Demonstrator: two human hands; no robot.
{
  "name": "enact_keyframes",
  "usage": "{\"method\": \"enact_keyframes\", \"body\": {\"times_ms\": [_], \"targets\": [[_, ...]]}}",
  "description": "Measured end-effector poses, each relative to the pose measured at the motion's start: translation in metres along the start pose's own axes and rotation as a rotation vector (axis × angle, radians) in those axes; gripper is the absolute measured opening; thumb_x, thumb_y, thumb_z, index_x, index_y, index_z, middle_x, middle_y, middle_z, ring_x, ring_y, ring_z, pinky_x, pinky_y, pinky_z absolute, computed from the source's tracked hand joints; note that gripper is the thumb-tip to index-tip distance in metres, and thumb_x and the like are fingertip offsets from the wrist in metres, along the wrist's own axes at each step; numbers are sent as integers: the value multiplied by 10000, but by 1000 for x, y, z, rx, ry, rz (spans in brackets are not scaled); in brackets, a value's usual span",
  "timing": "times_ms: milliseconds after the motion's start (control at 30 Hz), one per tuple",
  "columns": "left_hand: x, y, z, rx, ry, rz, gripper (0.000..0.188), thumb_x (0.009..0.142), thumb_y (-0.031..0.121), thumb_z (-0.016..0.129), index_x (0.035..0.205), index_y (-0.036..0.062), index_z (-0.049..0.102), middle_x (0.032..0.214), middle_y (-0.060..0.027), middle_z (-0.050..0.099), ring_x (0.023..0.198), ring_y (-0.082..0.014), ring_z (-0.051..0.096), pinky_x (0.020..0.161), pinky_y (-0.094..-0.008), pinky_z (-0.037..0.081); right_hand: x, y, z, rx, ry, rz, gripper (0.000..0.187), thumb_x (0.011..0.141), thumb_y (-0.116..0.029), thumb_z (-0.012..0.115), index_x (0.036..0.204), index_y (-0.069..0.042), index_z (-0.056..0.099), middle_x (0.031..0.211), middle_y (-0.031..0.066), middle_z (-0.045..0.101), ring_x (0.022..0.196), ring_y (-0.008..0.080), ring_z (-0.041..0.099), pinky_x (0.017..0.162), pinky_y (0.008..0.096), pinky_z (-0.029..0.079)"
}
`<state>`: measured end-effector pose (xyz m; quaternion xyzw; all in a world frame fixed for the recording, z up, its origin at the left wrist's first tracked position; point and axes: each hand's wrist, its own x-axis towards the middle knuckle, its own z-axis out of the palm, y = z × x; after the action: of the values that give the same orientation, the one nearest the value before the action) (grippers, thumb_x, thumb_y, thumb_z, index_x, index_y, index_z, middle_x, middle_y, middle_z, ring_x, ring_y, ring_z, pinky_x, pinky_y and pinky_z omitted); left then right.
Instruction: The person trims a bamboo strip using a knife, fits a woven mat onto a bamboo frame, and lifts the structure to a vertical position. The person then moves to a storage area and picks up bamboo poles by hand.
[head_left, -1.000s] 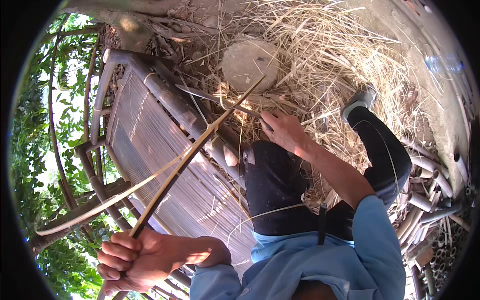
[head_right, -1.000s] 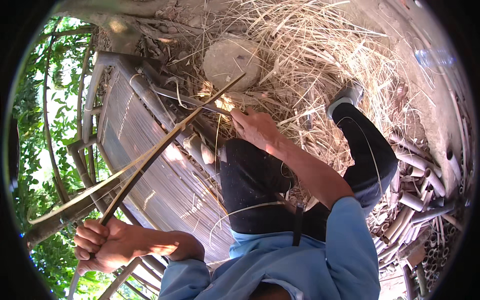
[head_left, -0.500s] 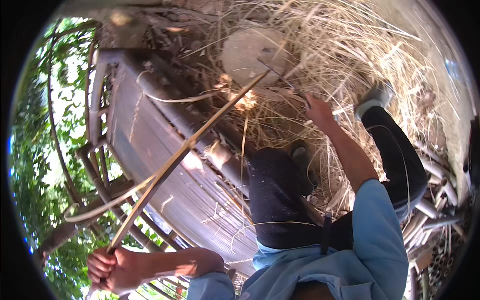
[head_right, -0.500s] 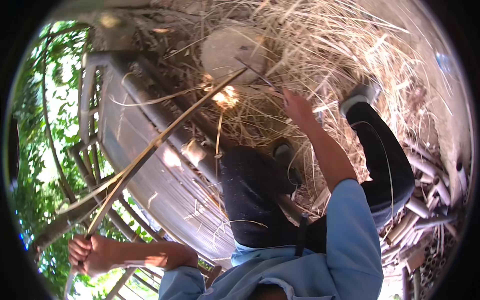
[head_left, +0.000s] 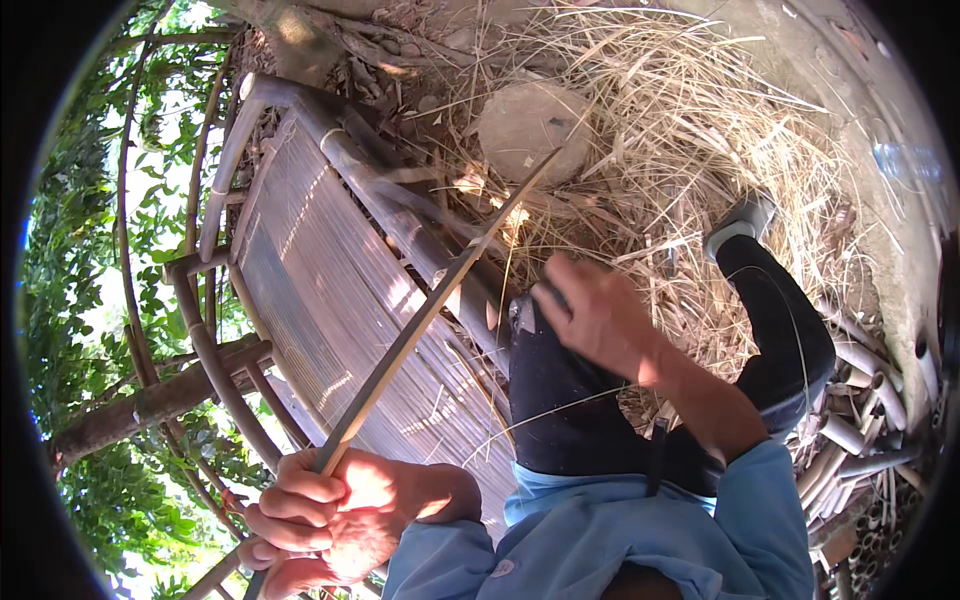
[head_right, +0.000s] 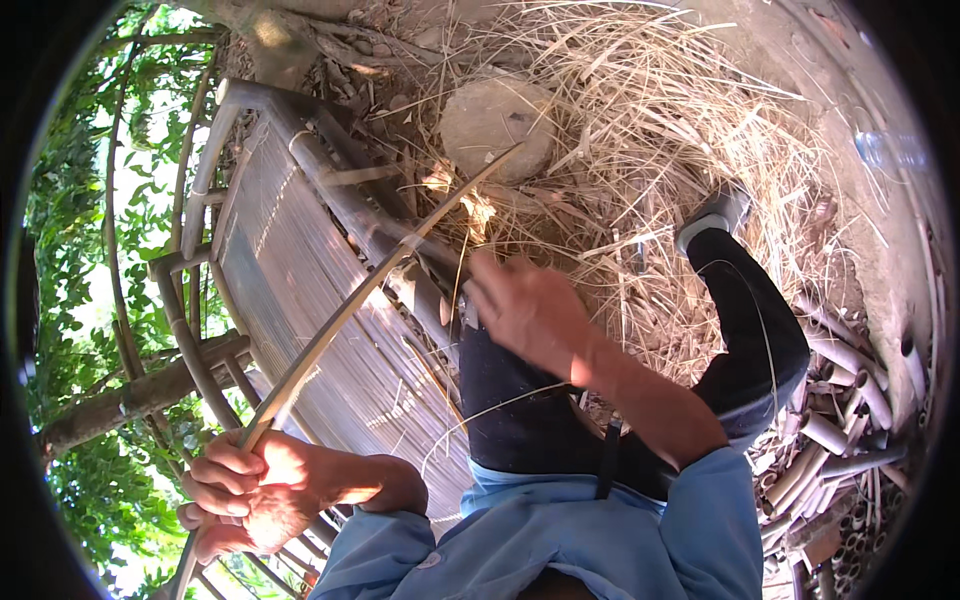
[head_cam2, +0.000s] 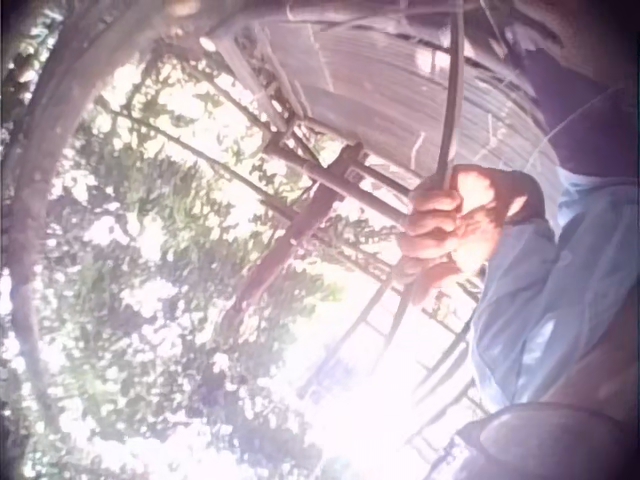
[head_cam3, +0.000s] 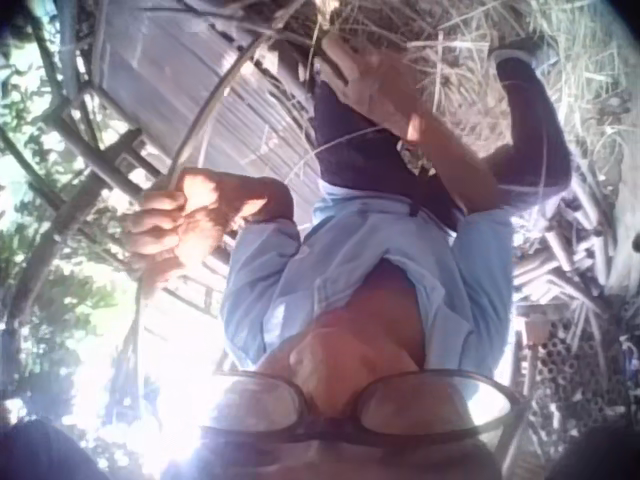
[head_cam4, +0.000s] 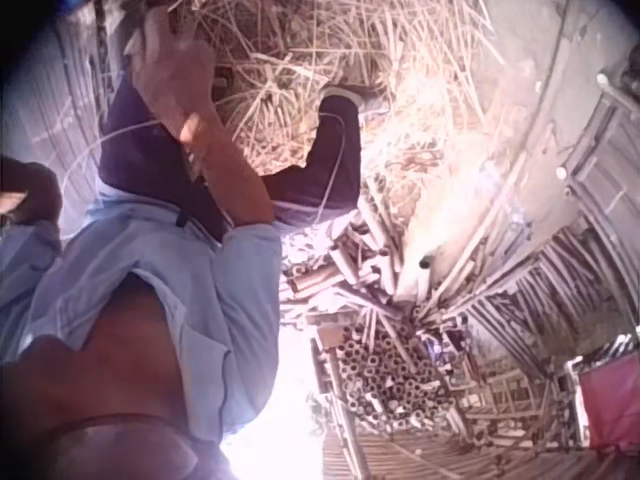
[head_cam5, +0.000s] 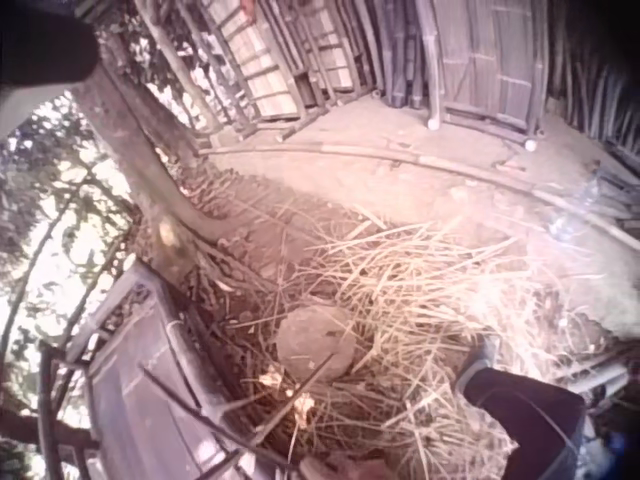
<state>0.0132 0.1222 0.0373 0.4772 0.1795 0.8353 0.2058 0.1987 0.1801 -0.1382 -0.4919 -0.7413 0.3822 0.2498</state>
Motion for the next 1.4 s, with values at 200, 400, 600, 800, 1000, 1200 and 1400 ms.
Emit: {"method": "enact_keyframes", "body": {"times_ms": [200, 400, 600, 800, 1000, 1200, 1400], "targets": [[-13, -1, 6, -1, 35, 34, 467, 1009, 487, 493, 737, 119, 399, 633, 9, 368, 542, -112, 257, 510, -282, 254, -24, -50, -15, -3, 104, -252, 190, 896, -202, 688, 881, -61, 561, 721, 98, 549, 566, 274, 618, 476, 360, 522], [-11, 1, -5, -42, -41, 15, 452, 1015, 486, 481, 780, 103, 428, 648, 17, 355, 561, -116, 260, 534, -291, 256, -15, -41, -14, -32, 79, -316, 165, 902, -186, 668, 869, -69, 556, 686, 98, 568, 560, 279, 616, 458, 375, 514], [-11, 5, -7, -8, -30, 15, 471, 1019, 484, 472, 779, 80, 433, 669, 9, 347, 566, -129, 262, 533, -296, 260, 3, 16, 9, -38, 30, -111, 162, 925, -191, 631, 943, -69, 526, 708, 123, 590, 602, 304, 627, 482, 395, 521], [-14, 4, -4, -29, 46, 35, 485, 1013, 482, 488, 722, 109, 382, 646, 15, 332, 546, -119, 248, 508, -294, 245, 6, 24, 14, -36, -42, -50, 155, 927, -187, 628, 908, -78, 520, 694, 92, 572, 573, 281, 626, 469, 385, 516], [-6, 7, -26, 48, 52, 61, 490, 1019, 465, 472, 690, 138, 316, 607, 27, 293, 515, -109, 218, 478, -267, 209, 8, 19, 15, -92, -4, -158, 110, 924, -165, 631, 937, -103, 541, 751, 123, 574, 531, 299, 608, 454, 422, 504], [6, 3, -39, 239, 76, 109, 424, 1036, 415, 444, 738, 117, 395, 593, 45, 264, 490, -97, 231, 440, -248, 235, 40, 158, 64, -207, 51, -4, 159, 898, -137, 602, 1038, -128, 528, 711, 141, 586, 593, 334, 619, 512, 445, 485], [19, -9, -42, 321, 216, 197, 416, 1051, 418, 421, 716, 173, 386, 591, 87, 261, 470, -39, 261, 397, -198, 229, 26, 272, 83, -219, 38, 288, 284, 909, -200, 607, 1178, -156, 525, 791, 199, 626, 671, 416, 623, 592, 505, 497]]}}
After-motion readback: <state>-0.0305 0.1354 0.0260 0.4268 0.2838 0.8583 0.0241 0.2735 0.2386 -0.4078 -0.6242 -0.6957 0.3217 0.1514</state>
